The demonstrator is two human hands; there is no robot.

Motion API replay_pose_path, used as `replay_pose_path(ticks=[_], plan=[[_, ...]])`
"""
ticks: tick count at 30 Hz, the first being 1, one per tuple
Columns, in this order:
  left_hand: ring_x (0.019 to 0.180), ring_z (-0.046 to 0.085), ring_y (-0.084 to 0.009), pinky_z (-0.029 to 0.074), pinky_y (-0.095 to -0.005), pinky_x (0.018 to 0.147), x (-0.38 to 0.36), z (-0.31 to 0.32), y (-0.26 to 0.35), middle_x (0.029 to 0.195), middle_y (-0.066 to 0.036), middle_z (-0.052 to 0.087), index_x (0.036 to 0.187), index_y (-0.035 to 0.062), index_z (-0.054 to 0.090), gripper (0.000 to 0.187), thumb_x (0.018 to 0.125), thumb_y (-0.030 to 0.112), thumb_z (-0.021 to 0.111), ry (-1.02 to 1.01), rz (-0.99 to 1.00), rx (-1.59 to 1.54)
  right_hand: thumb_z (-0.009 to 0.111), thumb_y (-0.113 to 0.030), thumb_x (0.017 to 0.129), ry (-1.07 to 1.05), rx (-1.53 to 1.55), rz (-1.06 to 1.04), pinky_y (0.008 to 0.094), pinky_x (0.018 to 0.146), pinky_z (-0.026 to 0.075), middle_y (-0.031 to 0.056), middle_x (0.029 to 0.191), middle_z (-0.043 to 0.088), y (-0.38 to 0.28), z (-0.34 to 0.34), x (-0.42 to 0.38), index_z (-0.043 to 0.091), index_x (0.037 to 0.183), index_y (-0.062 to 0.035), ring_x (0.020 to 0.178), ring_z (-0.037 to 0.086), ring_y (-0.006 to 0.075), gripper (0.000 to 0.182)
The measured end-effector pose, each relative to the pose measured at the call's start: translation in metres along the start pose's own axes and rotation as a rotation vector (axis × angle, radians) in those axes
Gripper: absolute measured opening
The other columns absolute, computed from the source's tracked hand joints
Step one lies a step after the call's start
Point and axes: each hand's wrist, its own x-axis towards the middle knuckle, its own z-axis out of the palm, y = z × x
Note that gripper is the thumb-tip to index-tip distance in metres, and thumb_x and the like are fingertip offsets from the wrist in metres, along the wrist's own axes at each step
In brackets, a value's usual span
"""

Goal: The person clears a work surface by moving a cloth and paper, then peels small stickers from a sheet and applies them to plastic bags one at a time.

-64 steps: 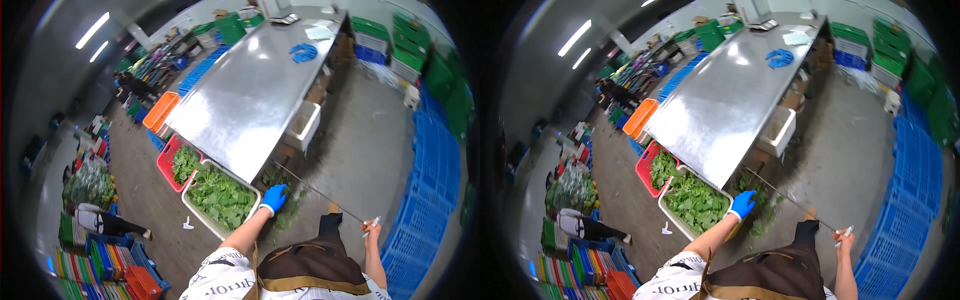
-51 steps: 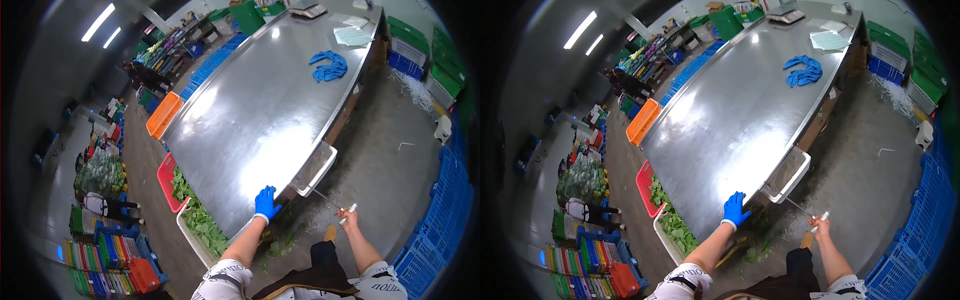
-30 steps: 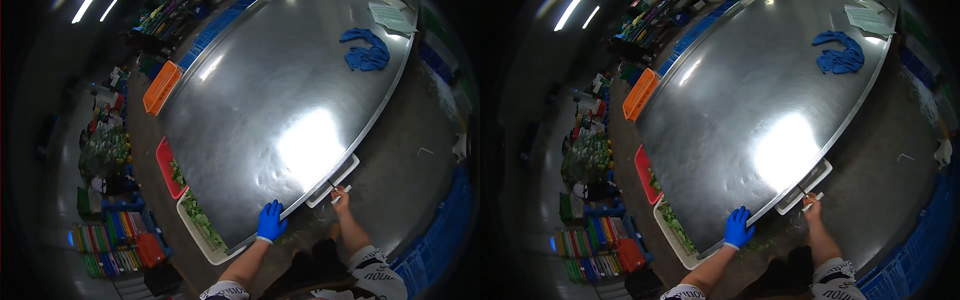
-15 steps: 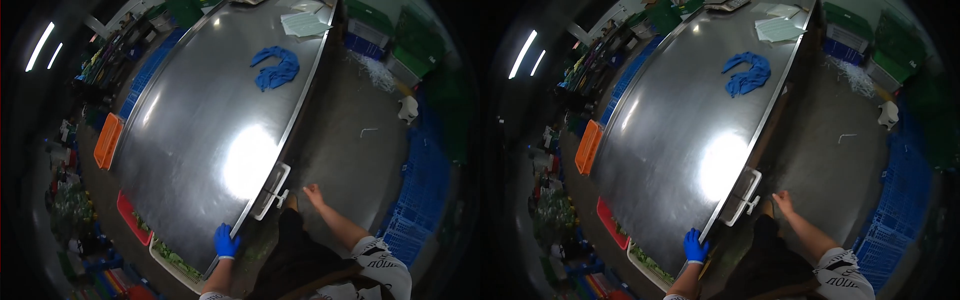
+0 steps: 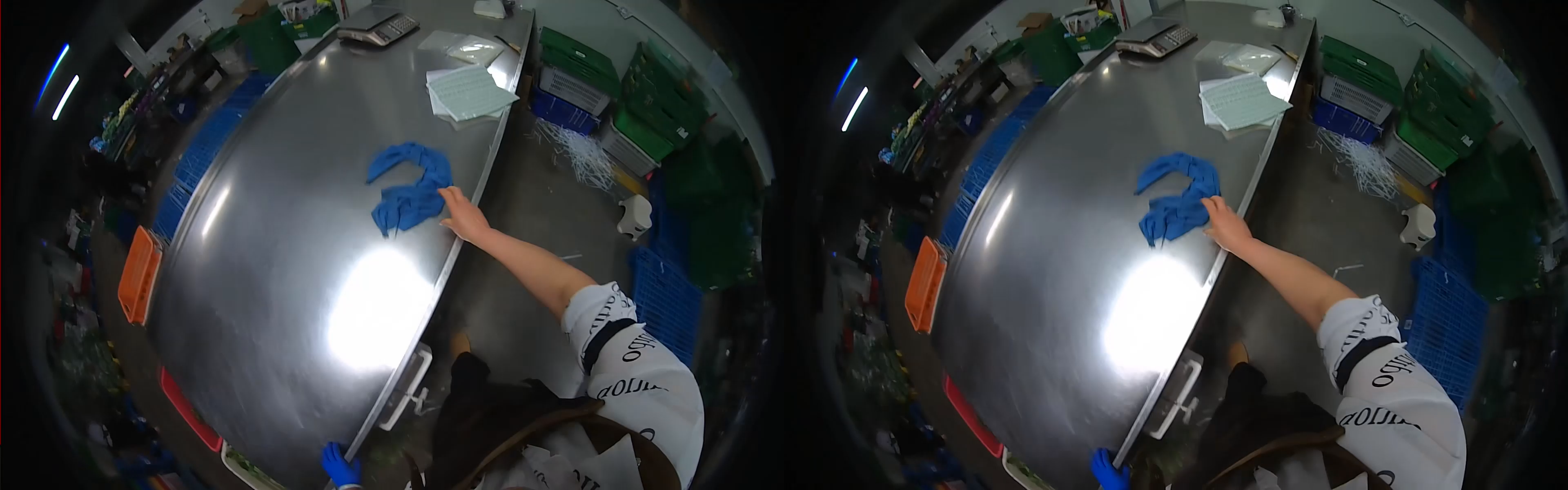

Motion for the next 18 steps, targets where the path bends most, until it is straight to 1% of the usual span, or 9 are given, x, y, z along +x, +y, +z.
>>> replay_pose_path(ticks=[5, 6, 7, 9, 11, 13, 15, 16, 18], plan=[[0.131, 0.030, -0.0457, 0.022, -0.0510, 0.112, 0.040, 0.018, 0.049, 0.139, -0.027, 0.038, 0.137, 0.0000, 0.036, 0.084, 0.069, 0.030, 0.075, -0.061, -0.436, 0.003, 0.068, -0.013, 0.078, -0.375, -0.062, -0.017, 0.0438, 0.080, 0.051, 0.0162, 0.121, 0.053, 0.046, 0.052, 0.065, 0.048, 0.119, -0.0058, 0.098, 0.061, 0.0370, 0.046], [0.124, 0.039, -0.0420, 0.030, -0.0494, 0.106, 0.053, 0.012, 0.068, 0.131, -0.025, 0.046, 0.133, 0.0019, 0.043, 0.076, 0.070, 0.028, 0.076, 0.006, -0.393, 0.004, 0.065, -0.016, 0.080, -0.504, -0.075, -0.018, 0.0446, 0.077, 0.051, 0.0153, 0.116, 0.057, 0.054, 0.069, 0.071, 0.051, 0.113, -0.0057, 0.094, 0.062, 0.0357, 0.037], [0.117, 0.048, -0.0383, 0.038, -0.0477, 0.100, 0.065, 0.001, 0.094, 0.124, -0.023, 0.053, 0.129, 0.0037, 0.050, 0.069, 0.070, 0.026, 0.076, 0.071, -0.353, 0.004, 0.057, -0.023, 0.086, -0.427, -0.023, -0.048, 0.0444, 0.072, 0.052, 0.0125, 0.099, 0.065, 0.068, 0.093, 0.070, 0.057, 0.098, -0.0068, 0.089, 0.065, 0.0319, 0.020], [0.121, 0.045, -0.0390, 0.033, -0.0492, 0.105, 0.102, 0.024, 0.125, 0.131, -0.021, 0.049, 0.124, -0.0015, 0.048, 0.065, 0.066, 0.017, 0.070, 0.203, -0.147, -0.717, 0.054, -0.028, 0.087, -0.420, -0.116, -0.194, 0.0429, 0.070, 0.052, 0.0119, 0.085, 0.069, 0.067, 0.097, 0.061, 0.064, 0.085, -0.0079, 0.082, 0.067, 0.0304, 0.022], [0.119, 0.047, -0.0369, 0.036, -0.0444, 0.104, 0.141, 0.025, 0.184, 0.131, -0.021, 0.049, 0.126, -0.0032, 0.046, 0.063, 0.068, 0.007, 0.068, 0.441, 0.142, -0.416, 0.054, -0.036, 0.088, -0.550, -0.036, -0.152, 0.0448, 0.071, 0.052, 0.0137, 0.086, 0.069, 0.059, 0.083, 0.060, 0.069, 0.093, -0.0106, 0.082, 0.067, 0.0325, 0.030], [0.118, 0.048, -0.0363, 0.038, -0.0427, 0.102, 0.180, 0.001, 0.269, 0.132, -0.021, 0.048, 0.128, -0.0031, 0.045, 0.061, 0.070, 0.002, 0.065, 0.421, 0.072, -0.519, 0.049, -0.047, 0.091, -0.581, 0.071, -0.103, 0.0473, 0.075, 0.051, 0.0153, 0.087, 0.068, 0.063, 0.075, 0.067, 0.071, 0.087, -0.0092, 0.085, 0.066, 0.0347, 0.043], [0.116, 0.049, -0.0326, 0.041, -0.0399, 0.099, 0.215, -0.018, 0.345, 0.134, -0.019, 0.046, 0.132, -0.0020, 0.044, 0.058, 0.076, -0.003, 0.061, 0.393, 0.006, -0.678, 0.056, -0.059, 0.083, -0.594, 0.363, 0.061, 0.0451, 0.075, 0.050, 0.0176, 0.086, 0.068, 0.079, 0.077, 0.074, 0.070, 0.084, -0.0058, 0.086, 0.065, 0.0349, 0.055], [0.117, 0.048, -0.0306, 0.041, -0.0393, 0.098, 0.237, -0.013, 0.379, 0.136, -0.018, 0.044, 0.134, -0.0010, 0.041, 0.062, 0.076, -0.003, 0.062, 0.422, -0.019, -0.794, 0.062, -0.056, 0.081, -0.630, 0.467, 0.108, 0.0424, 0.073, 0.050, 0.0156, 0.081, 0.067, 0.086, 0.063, 0.079, 0.067, 0.079, -0.0046, 0.083, 0.065, 0.0312, 0.052], [0.119, 0.045, -0.0270, 0.042, -0.0382, 0.096, 0.267, -0.018, 0.443, 0.140, -0.016, 0.038, 0.139, 0.0009, 0.035, 0.072, 0.074, -0.003, 0.066, 0.409, -0.091, -1.051, 0.072, -0.027, 0.079, -0.777, 0.675, 0.103, 0.0369, 0.063, 0.050, 0.0115, 0.076, 0.066, 0.103, 0.035, 0.081, 0.063, 0.083, -0.0025, 0.070, 0.066, 0.0226, 0.027]])
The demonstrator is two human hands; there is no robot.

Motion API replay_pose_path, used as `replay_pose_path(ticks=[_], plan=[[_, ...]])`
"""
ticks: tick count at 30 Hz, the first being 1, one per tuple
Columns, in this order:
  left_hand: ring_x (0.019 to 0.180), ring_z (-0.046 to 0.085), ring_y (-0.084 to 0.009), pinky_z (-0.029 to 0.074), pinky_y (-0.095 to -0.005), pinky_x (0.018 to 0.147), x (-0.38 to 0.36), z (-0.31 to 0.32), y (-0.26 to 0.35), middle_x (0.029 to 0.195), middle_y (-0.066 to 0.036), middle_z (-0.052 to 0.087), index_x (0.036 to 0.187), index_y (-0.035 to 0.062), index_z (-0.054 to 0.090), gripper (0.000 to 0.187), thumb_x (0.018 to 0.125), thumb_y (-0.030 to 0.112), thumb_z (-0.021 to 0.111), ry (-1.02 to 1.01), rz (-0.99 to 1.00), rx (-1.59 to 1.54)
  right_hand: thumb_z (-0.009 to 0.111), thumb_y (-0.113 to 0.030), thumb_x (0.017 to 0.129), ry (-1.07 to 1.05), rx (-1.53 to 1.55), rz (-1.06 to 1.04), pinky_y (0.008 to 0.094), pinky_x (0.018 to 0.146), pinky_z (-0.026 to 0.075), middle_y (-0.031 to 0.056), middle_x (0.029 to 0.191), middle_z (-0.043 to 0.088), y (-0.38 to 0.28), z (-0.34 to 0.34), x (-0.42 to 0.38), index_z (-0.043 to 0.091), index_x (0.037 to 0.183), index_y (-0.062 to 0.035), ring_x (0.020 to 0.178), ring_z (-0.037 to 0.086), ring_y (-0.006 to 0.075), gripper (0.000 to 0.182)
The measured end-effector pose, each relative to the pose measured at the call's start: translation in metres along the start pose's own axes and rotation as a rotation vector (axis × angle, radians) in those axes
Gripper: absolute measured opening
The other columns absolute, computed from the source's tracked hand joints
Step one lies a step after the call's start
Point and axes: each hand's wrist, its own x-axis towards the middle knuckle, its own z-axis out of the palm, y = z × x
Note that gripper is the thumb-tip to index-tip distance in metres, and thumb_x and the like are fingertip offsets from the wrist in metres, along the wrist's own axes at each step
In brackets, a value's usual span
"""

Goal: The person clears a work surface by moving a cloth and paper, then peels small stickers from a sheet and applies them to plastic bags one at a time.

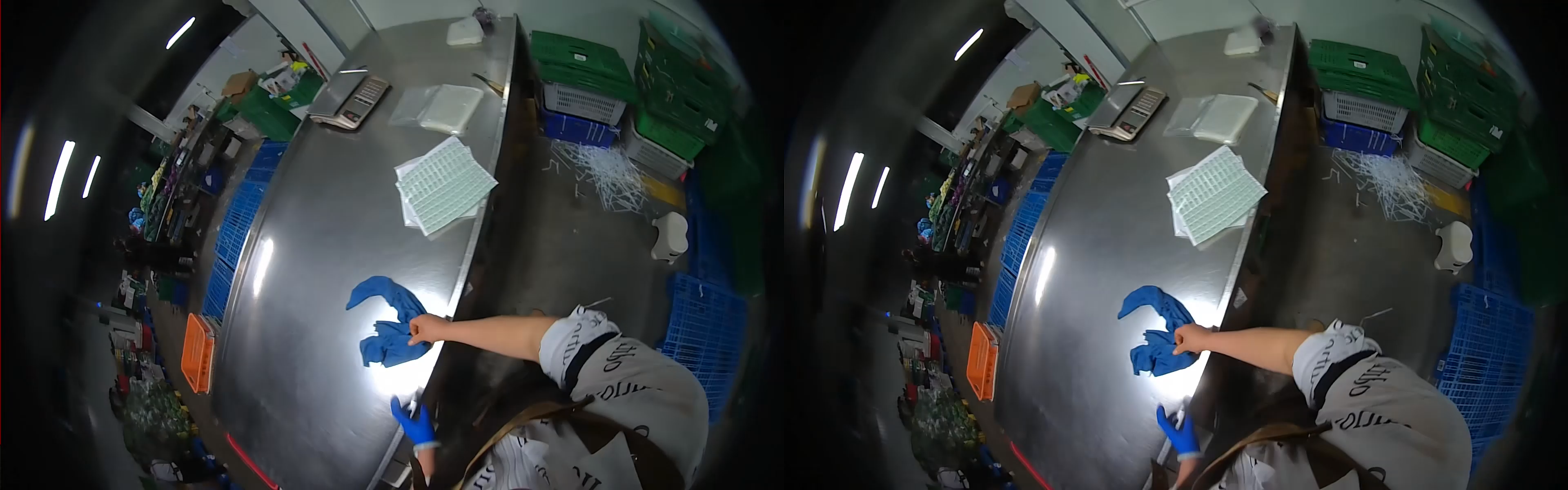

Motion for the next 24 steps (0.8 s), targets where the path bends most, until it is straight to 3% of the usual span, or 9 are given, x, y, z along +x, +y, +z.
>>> replay_pose_path(ticks=[3, 6, 7, 8, 11, 13, 15, 17, 24], plan=[[0.122, 0.042, -0.0264, 0.041, -0.0398, 0.097, 0.050, 0.091, 0.072, 0.145, -0.015, 0.029, 0.144, 0.0025, 0.026, 0.093, 0.066, -0.002, 0.077, -0.009, -0.136, -0.085, 0.070, -0.003, 0.076, -0.172, -0.068, -0.191, 0.0337, 0.056, 0.050, 0.0103, 0.076, 0.066, -0.014, -0.057, -0.033, 0.061, 0.091, -0.0001, 0.060, 0.065, 0.0180, 0.018], [0.123, 0.043, -0.0310, 0.041, -0.0405, 0.097, 0.102, 0.158, 0.059, 0.140, -0.018, 0.037, 0.141, -0.0012, 0.031, 0.091, 0.066, 0.005, 0.082, -0.098, 0.261, 0.140, 0.061, 0.001, 0.079, -0.236, 0.108, -0.159, 0.0336, 0.061, 0.051, 0.0122, 0.086, 0.067, -0.007, -0.103, -0.039, 0.060, 0.101, -0.0010, 0.061, 0.066, 0.0187, 0.023], [0.121, 0.045, -0.0318, 0.040, -0.0405, 0.098, 0.116, 0.178, 0.056, 0.137, -0.019, 0.040, 0.139, -0.0026, 0.034, 0.088, 0.065, 0.006, 0.082, -0.148, 0.266, 0.154, 0.059, 0.001, 0.079, -0.232, 0.129, -0.181, 0.0333, 0.062, 0.051, 0.0128, 0.089, 0.067, -0.006, -0.122, -0.042, 0.060, 0.104, -0.0014, 0.061, 0.066, 0.0189, 0.025], [0.120, 0.046, -0.0327, 0.040, -0.0405, 0.098, 0.137, 0.194, 0.045, 0.135, -0.020, 0.044, 0.137, -0.0039, 0.036, 0.086, 0.065, 0.007, 0.082, -0.199, 0.267, 0.172, 0.058, -0.003, 0.080, -0.182, 0.022, -0.377, 0.0346, 0.067, 0.051, 0.0144, 0.094, 0.066, 0.000, -0.141, -0.044, 0.058, 0.112, -0.0037, 0.067, 0.066, 0.0226, 0.032], [0.114, 0.052, -0.0346, 0.042, -0.0414, 0.097, 0.170, 0.208, 0.049, 0.125, -0.022, 0.051, 0.132, -0.0049, 0.043, 0.077, 0.067, 0.015, 0.079, -0.149, 0.163, 0.327, 0.064, -0.009, 0.079, -0.024, -0.144, -0.314, 0.0360, 0.073, 0.051, 0.0153, 0.097, 0.065, 0.001, -0.218, -0.066, 0.057, 0.115, -0.0052, 0.080, 0.066, 0.0261, 0.037], [0.109, 0.055, -0.0357, 0.043, -0.0422, 0.096, 0.187, 0.220, 0.057, 0.118, -0.024, 0.056, 0.129, -0.0045, 0.047, 0.071, 0.070, 0.021, 0.077, -0.050, 0.046, 0.453, 0.069, -0.017, 0.077, 0.130, -0.149, -0.247, 0.0376, 0.078, 0.050, 0.0163, 0.102, 0.063, 0.049, -0.266, -0.050, 0.057, 0.115, -0.0041, 0.091, 0.063, 0.0289, 0.042], [0.107, 0.056, -0.0352, 0.044, -0.0428, 0.095, 0.202, 0.230, 0.097, 0.115, -0.025, 0.058, 0.127, -0.0012, 0.050, 0.060, 0.077, 0.024, 0.069, 0.026, 0.058, 0.664, 0.071, -0.019, 0.076, 0.405, -0.171, -0.242, 0.0388, 0.082, 0.049, 0.0179, 0.110, 0.062, 0.062, -0.338, -0.046, 0.055, 0.119, -0.0050, 0.098, 0.062, 0.0306, 0.048], [0.109, 0.053, -0.0394, 0.042, -0.0439, 0.096, 0.222, 0.246, 0.122, 0.117, -0.025, 0.056, 0.126, 0.0016, 0.052, 0.060, 0.067, 0.005, 0.061, 0.148, 0.328, 0.548, 0.072, -0.022, 0.076, 0.584, -0.091, -0.097, 0.0383, 0.082, 0.049, 0.0174, 0.112, 0.061, 0.081, -0.401, -0.028, 0.052, 0.121, -0.0016, 0.096, 0.062, 0.0304, 0.053], [0.089, 0.052, -0.0282, 0.044, -0.0390, 0.079, 0.313, 0.340, 0.220, 0.100, -0.012, 0.053, 0.126, 0.0081, 0.055, 0.052, 0.075, -0.001, 0.062, 0.110, 0.332, 0.506, 0.073, -0.026, 0.077, 0.615, -0.111, 0.072, 0.0399, 0.087, 0.048, 0.0191, 0.119, 0.058, 0.097, -0.514, 0.077, 0.047, 0.125, -0.0031, 0.103, 0.060, 0.0338, 0.059]])
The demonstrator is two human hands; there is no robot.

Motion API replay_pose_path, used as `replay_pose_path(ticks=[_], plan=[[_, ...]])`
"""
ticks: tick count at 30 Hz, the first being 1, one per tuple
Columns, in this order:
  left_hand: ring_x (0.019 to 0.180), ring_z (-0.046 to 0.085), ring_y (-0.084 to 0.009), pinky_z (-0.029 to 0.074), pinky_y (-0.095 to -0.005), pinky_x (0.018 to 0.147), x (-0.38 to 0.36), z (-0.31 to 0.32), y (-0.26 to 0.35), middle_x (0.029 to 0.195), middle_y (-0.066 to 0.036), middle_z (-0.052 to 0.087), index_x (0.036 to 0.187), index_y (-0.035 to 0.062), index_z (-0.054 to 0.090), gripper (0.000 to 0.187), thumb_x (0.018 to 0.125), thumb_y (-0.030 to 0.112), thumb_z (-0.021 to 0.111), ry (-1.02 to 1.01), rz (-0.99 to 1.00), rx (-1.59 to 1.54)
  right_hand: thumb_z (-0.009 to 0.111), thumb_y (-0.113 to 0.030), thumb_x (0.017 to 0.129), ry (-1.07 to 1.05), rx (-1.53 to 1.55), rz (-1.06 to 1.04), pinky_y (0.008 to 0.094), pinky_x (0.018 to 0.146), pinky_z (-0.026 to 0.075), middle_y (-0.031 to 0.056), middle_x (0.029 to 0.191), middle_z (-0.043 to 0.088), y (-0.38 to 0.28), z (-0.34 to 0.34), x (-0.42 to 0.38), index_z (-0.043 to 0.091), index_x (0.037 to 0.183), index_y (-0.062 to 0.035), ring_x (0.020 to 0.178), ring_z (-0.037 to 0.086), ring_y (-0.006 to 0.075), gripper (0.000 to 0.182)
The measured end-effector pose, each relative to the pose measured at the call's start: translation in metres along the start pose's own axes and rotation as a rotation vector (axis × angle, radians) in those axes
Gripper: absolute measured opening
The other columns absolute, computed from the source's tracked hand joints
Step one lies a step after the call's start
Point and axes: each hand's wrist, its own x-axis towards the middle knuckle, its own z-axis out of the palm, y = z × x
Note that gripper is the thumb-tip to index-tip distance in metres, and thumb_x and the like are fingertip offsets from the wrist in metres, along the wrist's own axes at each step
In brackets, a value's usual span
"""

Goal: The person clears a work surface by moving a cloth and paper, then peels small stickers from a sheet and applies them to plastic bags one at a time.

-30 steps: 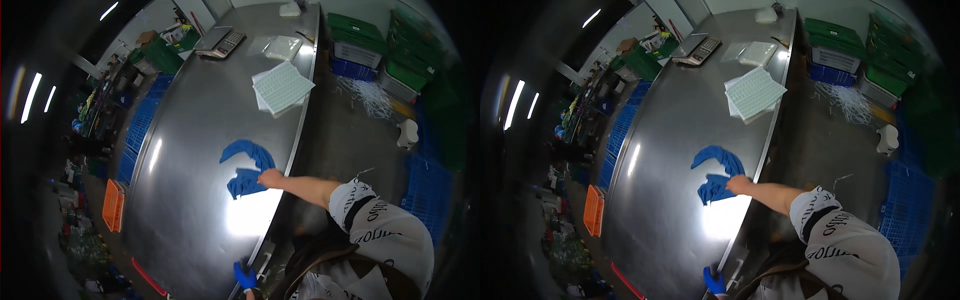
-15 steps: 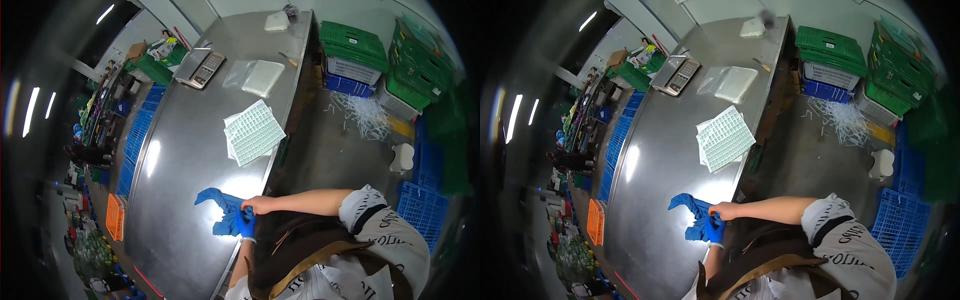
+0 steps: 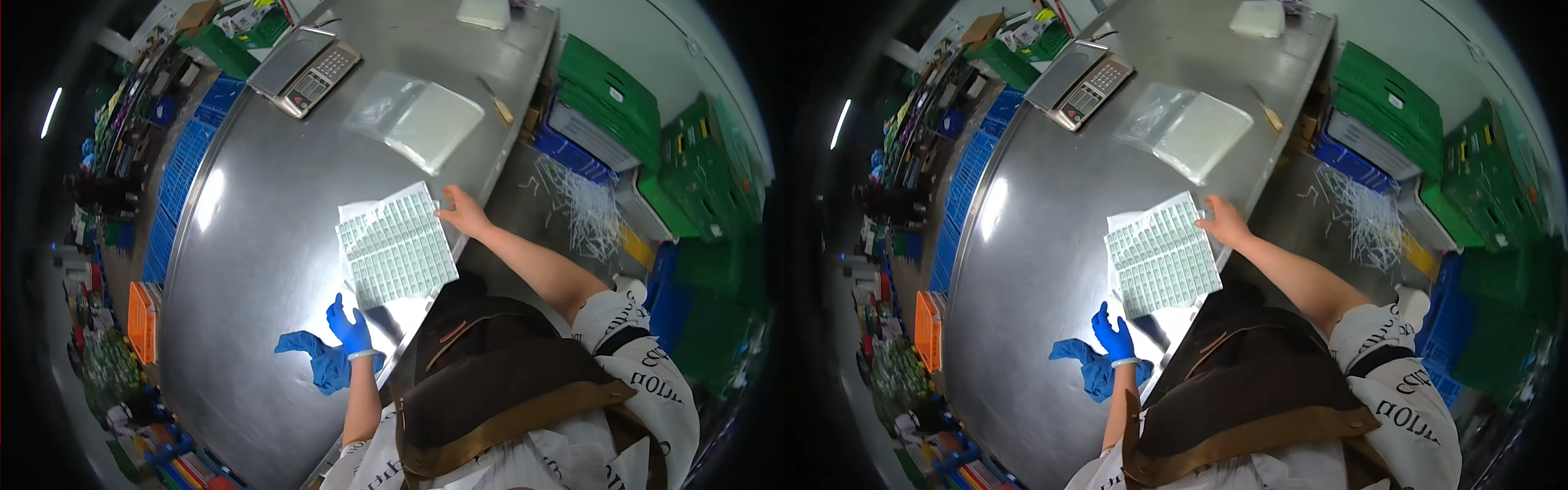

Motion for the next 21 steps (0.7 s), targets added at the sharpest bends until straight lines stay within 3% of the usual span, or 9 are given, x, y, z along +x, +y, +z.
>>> replay_pose_path(ticks=[1, 3, 5, 8, 12, 13, 15, 18, 21], plan=[[0.089, 0.052, -0.0280, 0.044, -0.0365, 0.080, 0.013, 0.009, 0.017, 0.104, -0.012, 0.054, 0.126, 0.0081, 0.055, 0.051, 0.075, 0.000, 0.062, -0.055, -0.100, -0.070, 0.073, -0.027, 0.077, -0.005, -0.041, -0.017, 0.0404, 0.087, 0.048, 0.0195, 0.120, 0.058, 0.004, 0.005, 0.022, 0.047, 0.125, -0.0035, 0.104, 0.060, 0.0343, 0.060], [0.096, 0.055, -0.0295, 0.044, -0.0368, 0.085, 0.040, 0.036, 0.032, 0.111, -0.014, 0.057, 0.126, 0.0078, 0.056, 0.051, 0.075, 0.001, 0.063, -0.051, 0.066, -0.130, 0.075, -0.022, 0.075, -0.058, -0.013, 0.015, 0.0413, 0.088, 0.047, 0.0188, 0.114, 0.060, 0.006, 0.013, 0.054, 0.045, 0.127, -0.0034, 0.104, 0.059, 0.0339, 0.063], [0.109, 0.054, -0.0353, 0.044, -0.0430, 0.092, 0.065, 0.053, 0.057, 0.118, -0.019, 0.058, 0.124, 0.0075, 0.057, 0.048, 0.076, 0.005, 0.063, -0.146, 0.168, -0.153, 0.075, -0.017, 0.075, -0.067, 0.034, 0.028, 0.0402, 0.085, 0.048, 0.0172, 0.106, 0.063, 0.011, 0.024, 0.078, 0.044, 0.128, -0.0037, 0.099, 0.061, 0.0321, 0.063], [0.109, 0.055, -0.0334, 0.042, -0.0406, 0.093, 0.099, 0.074, 0.087, 0.119, -0.015, 0.059, 0.121, 0.0125, 0.061, 0.042, 0.079, 0.006, 0.066, -0.242, 0.210, -0.127, 0.071, -0.008, 0.075, -0.270, 0.255, 0.132, 0.0372, 0.078, 0.049, 0.0135, 0.092, 0.064, 0.002, 0.026, 0.092, 0.045, 0.126, -0.0062, 0.089, 0.063, 0.0280, 0.058], [0.112, 0.053, -0.0319, 0.039, -0.0417, 0.095, 0.148, 0.087, 0.121, 0.121, -0.013, 0.058, 0.121, 0.0155, 0.062, 0.043, 0.079, 0.016, 0.071, -0.187, 0.242, -0.037, 0.064, -0.001, 0.080, -0.391, 0.290, -0.080, 0.0330, 0.071, 0.050, 0.0102, 0.085, 0.064, -0.026, 0.010, 0.094, 0.047, 0.123, -0.0118, 0.079, 0.064, 0.0223, 0.048], [0.118, 0.048, -0.0315, 0.033, -0.0464, 0.099, 0.159, 0.089, 0.128, 0.126, -0.012, 0.055, 0.125, 0.0159, 0.059, 0.048, 0.080, 0.026, 0.070, -0.226, 0.250, -0.020, 0.064, -0.001, 0.080, -0.428, 0.298, -0.102, 0.0329, 0.071, 0.049, 0.0101, 0.085, 0.064, -0.031, 0.001, 0.096, 0.048, 0.122, -0.0119, 0.078, 0.063, 0.0220, 0.046], [0.107, 0.055, -0.0286, 0.040, -0.0423, 0.092, 0.179, 0.094, 0.139, 0.112, -0.011, 0.062, 0.122, 0.0148, 0.062, 0.046, 0.078, 0.025, 0.072, -0.266, 0.312, 0.019, 0.063, -0.002, 0.081, -0.491, 0.318, -0.159, 0.0325, 0.070, 0.049, 0.0099, 0.084, 0.064, -0.040, -0.016, 0.107, 0.049, 0.120, -0.0120, 0.076, 0.063, 0.0213, 0.043], [0.084, 0.060, -0.0248, 0.045, -0.0376, 0.078, 0.191, 0.118, 0.136, 0.086, -0.010, 0.065, 0.116, 0.0131, 0.066, 0.040, 0.078, 0.022, 0.072, -0.431, 0.105, -0.195, 0.066, -0.004, 0.081, -0.554, 0.325, -0.176, 0.0328, 0.068, 0.049, 0.0092, 0.084, 0.064, -0.040, -0.036, 0.134, 0.053, 0.116, -0.0110, 0.074, 0.063, 0.0222, 0.038], [0.065, 0.054, -0.0232, 0.045, -0.0360, 0.067, 0.201, 0.130, 0.150, 0.065, -0.008, 0.058, 0.114, 0.0117, 0.068, 0.036, 0.078, 0.017, 0.071, -0.457, 0.046, -0.149, 0.069, -0.008, 0.079, -0.596, 0.253, -0.339, 0.0330, 0.067, 0.049, 0.0084, 0.086, 0.064, -0.037, -0.053, 0.162, 0.057, 0.112, -0.0105, 0.074, 0.063, 0.0231, 0.036]])
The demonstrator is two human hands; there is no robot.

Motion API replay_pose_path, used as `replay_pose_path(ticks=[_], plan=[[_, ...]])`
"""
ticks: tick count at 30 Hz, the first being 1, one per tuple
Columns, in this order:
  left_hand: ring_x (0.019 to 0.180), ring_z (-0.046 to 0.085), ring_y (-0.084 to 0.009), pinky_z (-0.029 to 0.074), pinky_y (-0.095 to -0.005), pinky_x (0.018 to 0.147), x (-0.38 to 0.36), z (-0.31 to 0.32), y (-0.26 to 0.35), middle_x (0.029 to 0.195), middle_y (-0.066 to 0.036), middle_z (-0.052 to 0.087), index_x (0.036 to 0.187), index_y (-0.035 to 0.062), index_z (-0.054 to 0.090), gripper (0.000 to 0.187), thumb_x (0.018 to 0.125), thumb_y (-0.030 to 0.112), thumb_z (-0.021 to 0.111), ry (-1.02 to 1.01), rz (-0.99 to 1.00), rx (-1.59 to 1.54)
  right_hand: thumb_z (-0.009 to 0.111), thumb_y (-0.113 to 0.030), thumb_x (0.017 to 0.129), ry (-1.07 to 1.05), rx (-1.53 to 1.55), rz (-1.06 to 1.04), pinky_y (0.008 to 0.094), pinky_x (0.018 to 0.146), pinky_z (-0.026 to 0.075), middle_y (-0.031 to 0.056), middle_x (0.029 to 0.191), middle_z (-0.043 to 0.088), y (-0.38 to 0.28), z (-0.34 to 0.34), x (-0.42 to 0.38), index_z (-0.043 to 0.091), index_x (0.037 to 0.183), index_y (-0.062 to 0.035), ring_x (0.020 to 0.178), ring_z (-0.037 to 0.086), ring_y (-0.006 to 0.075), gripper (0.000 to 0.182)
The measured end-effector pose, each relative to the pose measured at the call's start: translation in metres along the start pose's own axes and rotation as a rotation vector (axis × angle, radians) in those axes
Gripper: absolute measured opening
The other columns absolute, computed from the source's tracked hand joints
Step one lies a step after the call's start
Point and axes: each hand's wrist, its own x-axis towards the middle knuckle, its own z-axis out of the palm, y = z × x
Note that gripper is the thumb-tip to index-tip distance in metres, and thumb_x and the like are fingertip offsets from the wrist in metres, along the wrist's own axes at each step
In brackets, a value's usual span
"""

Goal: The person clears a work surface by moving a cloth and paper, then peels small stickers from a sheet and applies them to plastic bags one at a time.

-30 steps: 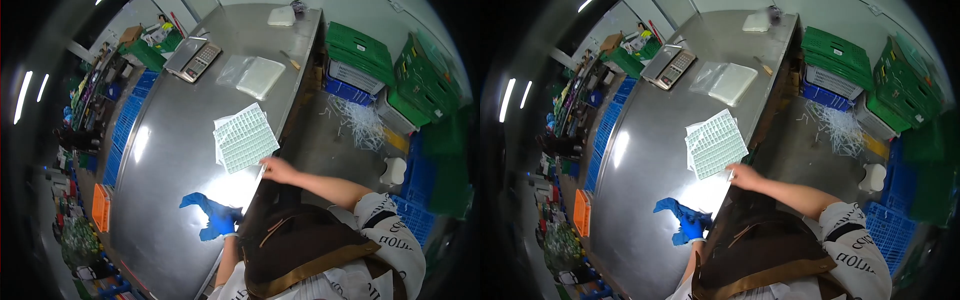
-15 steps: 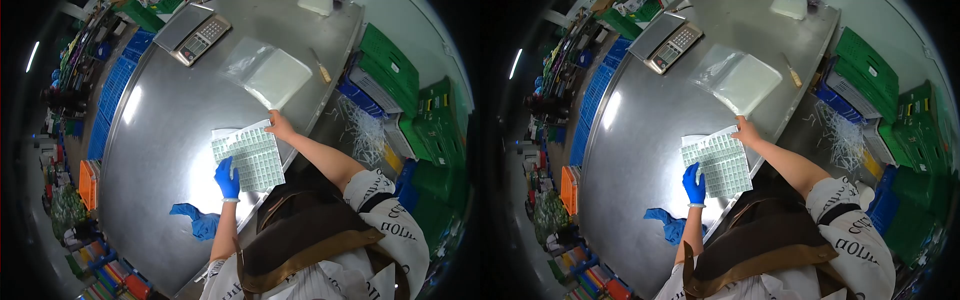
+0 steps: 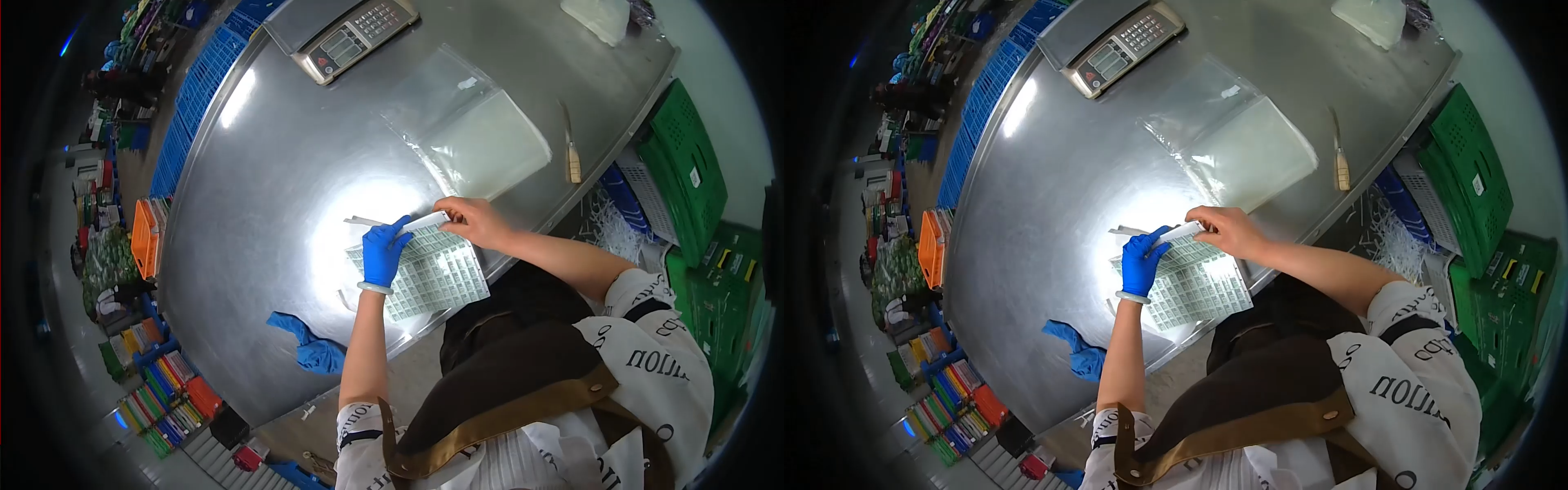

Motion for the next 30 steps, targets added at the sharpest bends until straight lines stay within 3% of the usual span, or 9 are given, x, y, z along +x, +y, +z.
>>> replay_pose_path(ticks=[1, 3, 7, 9, 12, 16, 22, 23, 30], plan=[[0.069, 0.054, -0.0184, 0.045, -0.0312, 0.069, 0.003, 0.000, 0.006, 0.072, -0.006, 0.060, 0.117, 0.0113, 0.067, 0.039, 0.079, 0.009, 0.071, -0.046, -0.074, -0.077, 0.070, -0.008, 0.078, -0.004, -0.057, -0.049, 0.0318, 0.069, 0.049, 0.0079, 0.088, 0.064, 0.000, -0.009, 0.001, 0.058, 0.112, -0.0097, 0.076, 0.062, 0.0210, 0.036], [0.074, 0.051, -0.0152, 0.044, -0.0286, 0.073, 0.010, -0.004, 0.027, 0.077, -0.004, 0.057, 0.120, 0.0113, 0.065, 0.040, 0.081, 0.007, 0.070, -0.052, -0.130, -0.107, 0.072, -0.007, 0.077, -0.019, -0.177, -0.155, 0.0294, 0.073, 0.049, 0.0068, 0.092, 0.064, -0.005, -0.030, 0.006, 0.061, 0.112, -0.0082, 0.079, 0.062, 0.0170, 0.037], [0.076, 0.049, -0.0143, 0.043, -0.0272, 0.076, 0.015, -0.003, 0.048, 0.081, -0.002, 0.054, 0.123, 0.0102, 0.063, 0.042, 0.081, 0.006, 0.069, 0.004, -0.179, -0.242, 0.074, -0.010, 0.074, -0.021, -0.033, -0.083, 0.0302, 0.071, 0.048, 0.0068, 0.092, 0.066, -0.002, -0.051, 0.010, 0.061, 0.115, -0.0097, 0.077, 0.061, 0.0183, 0.043], [0.077, 0.049, -0.0177, 0.043, -0.0307, 0.076, 0.015, -0.005, 0.065, 0.078, -0.003, 0.054, 0.121, 0.0113, 0.064, 0.042, 0.080, 0.009, 0.070, 0.053, -0.154, -0.233, 0.075, -0.011, 0.074, -0.051, 0.085, 0.014, 0.0301, 0.071, 0.048, 0.0073, 0.092, 0.067, -0.013, -0.064, 0.010, 0.062, 0.116, -0.0102, 0.078, 0.062, 0.0185, 0.044], [0.077, 0.049, -0.0169, 0.043, -0.0301, 0.076, 0.011, -0.009, 0.095, 0.080, -0.003, 0.054, 0.121, 0.0104, 0.064, 0.042, 0.080, 0.007, 0.070, 0.107, -0.123, -0.184, 0.074, -0.011, 0.075, -0.108, 0.020, -0.025, 0.0281, 0.069, 0.048, 0.0070, 0.086, 0.068, -0.022, -0.080, 0.011, 0.066, 0.109, -0.0080, 0.073, 0.061, 0.0171, 0.035], [0.081, 0.052, -0.0171, 0.044, -0.0300, 0.080, -0.001, -0.009, 0.114, 0.086, -0.004, 0.058, 0.124, 0.0110, 0.062, 0.050, 0.076, 0.007, 0.074, 0.165, -0.109, -0.042, 0.073, -0.013, 0.077, -0.089, 0.073, -0.131, 0.0284, 0.056, 0.043, 0.0074, 0.067, 0.063, -0.018, -0.089, 0.008, 0.067, 0.096, -0.0057, 0.058, 0.055, 0.0149, 0.021], [0.094, 0.059, -0.0191, 0.047, -0.0304, 0.085, -0.006, 0.008, 0.148, 0.098, -0.006, 0.064, 0.112, 0.0063, 0.060, 0.048, 0.069, 0.007, 0.080, 0.382, -0.085, -0.109, 0.070, -0.016, 0.082, -0.142, -0.004, -0.077, 0.0289, 0.052, 0.042, 0.0076, 0.064, 0.063, -0.051, -0.117, 0.001, 0.064, 0.083, -0.0034, 0.053, 0.057, 0.0164, 0.014], [0.091, 0.060, -0.0181, 0.048, -0.0300, 0.082, -0.007, 0.011, 0.151, 0.096, -0.006, 0.064, 0.102, 0.0040, 0.061, 0.036, 0.070, 0.003, 0.079, 0.392, -0.138, -0.148, 0.070, -0.017, 0.083, -0.132, -0.030, -0.120, 0.0289, 0.052, 0.042, 0.0077, 0.064, 0.063, -0.052, -0.119, -0.001, 0.063, 0.082, -0.0034, 0.054, 0.058, 0.0167, 0.015], [0.091, 0.061, -0.0160, 0.049, -0.0275, 0.083, -0.011, 0.009, 0.175, 0.098, -0.008, 0.065, 0.093, -0.0002, 0.068, 0.020, 0.075, -0.005, 0.072, 0.315, -0.209, -0.527, 0.072, -0.017, 0.081, -0.144, -0.036, -0.288, 0.0312, 0.056, 0.046, 0.0078, 0.071, 0.066, -0.047, -0.138, -0.007, 0.063, 0.086, -0.0045, 0.063, 0.063, 0.0201, 0.016]])
